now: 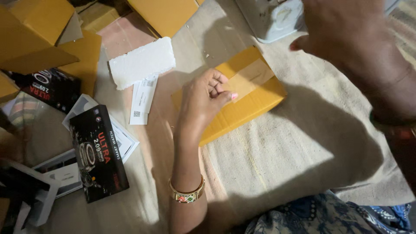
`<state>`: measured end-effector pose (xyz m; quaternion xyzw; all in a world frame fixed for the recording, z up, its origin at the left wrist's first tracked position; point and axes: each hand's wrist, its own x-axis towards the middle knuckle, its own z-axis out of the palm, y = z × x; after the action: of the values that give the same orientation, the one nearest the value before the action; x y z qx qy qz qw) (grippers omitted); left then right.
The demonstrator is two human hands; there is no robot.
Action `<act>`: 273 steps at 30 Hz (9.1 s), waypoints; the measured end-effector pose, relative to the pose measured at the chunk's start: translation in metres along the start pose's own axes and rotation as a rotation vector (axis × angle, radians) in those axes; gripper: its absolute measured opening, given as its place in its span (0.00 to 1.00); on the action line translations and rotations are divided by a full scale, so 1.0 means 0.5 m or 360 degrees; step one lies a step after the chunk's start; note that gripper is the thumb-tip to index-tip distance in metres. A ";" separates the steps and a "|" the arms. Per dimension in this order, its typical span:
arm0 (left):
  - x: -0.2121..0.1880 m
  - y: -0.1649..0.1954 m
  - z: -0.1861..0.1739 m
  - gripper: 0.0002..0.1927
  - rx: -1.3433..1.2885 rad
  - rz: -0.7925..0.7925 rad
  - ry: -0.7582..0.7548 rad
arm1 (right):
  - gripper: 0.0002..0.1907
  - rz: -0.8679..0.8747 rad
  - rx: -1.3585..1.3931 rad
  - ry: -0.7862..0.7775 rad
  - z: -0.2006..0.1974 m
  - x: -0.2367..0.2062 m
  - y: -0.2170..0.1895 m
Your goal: The person seals a small brown shipping box with multiple strips of packing tape. Then the person opens a smartwatch retail box, removes the watch and accessories, and places them back into the box.
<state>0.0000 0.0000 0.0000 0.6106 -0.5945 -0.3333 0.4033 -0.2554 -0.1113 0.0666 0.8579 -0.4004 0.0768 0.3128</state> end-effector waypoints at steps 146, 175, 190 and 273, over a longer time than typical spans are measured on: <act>-0.032 0.108 -0.061 0.26 -0.0236 0.1062 0.0161 | 0.07 -0.0640 0.2096 0.0295 -0.202 -0.036 0.036; -0.061 0.072 -0.079 0.24 -0.0360 0.1139 0.0259 | 0.13 -0.0063 0.0636 -0.0029 -0.299 -0.051 -0.111; -0.098 0.105 -0.097 0.20 -0.0240 0.1110 0.0281 | 0.42 -0.0166 0.1583 0.0359 -0.180 -0.064 -0.060; -0.117 0.030 -0.090 0.14 -0.0236 0.1055 0.0549 | 0.14 -0.0205 0.1413 0.0660 -0.163 -0.018 -0.198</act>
<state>0.0291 0.0628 0.0295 0.4013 -0.6574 -0.1193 0.6265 -0.1790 -0.0087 0.0808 0.8980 -0.2044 0.3897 -0.0056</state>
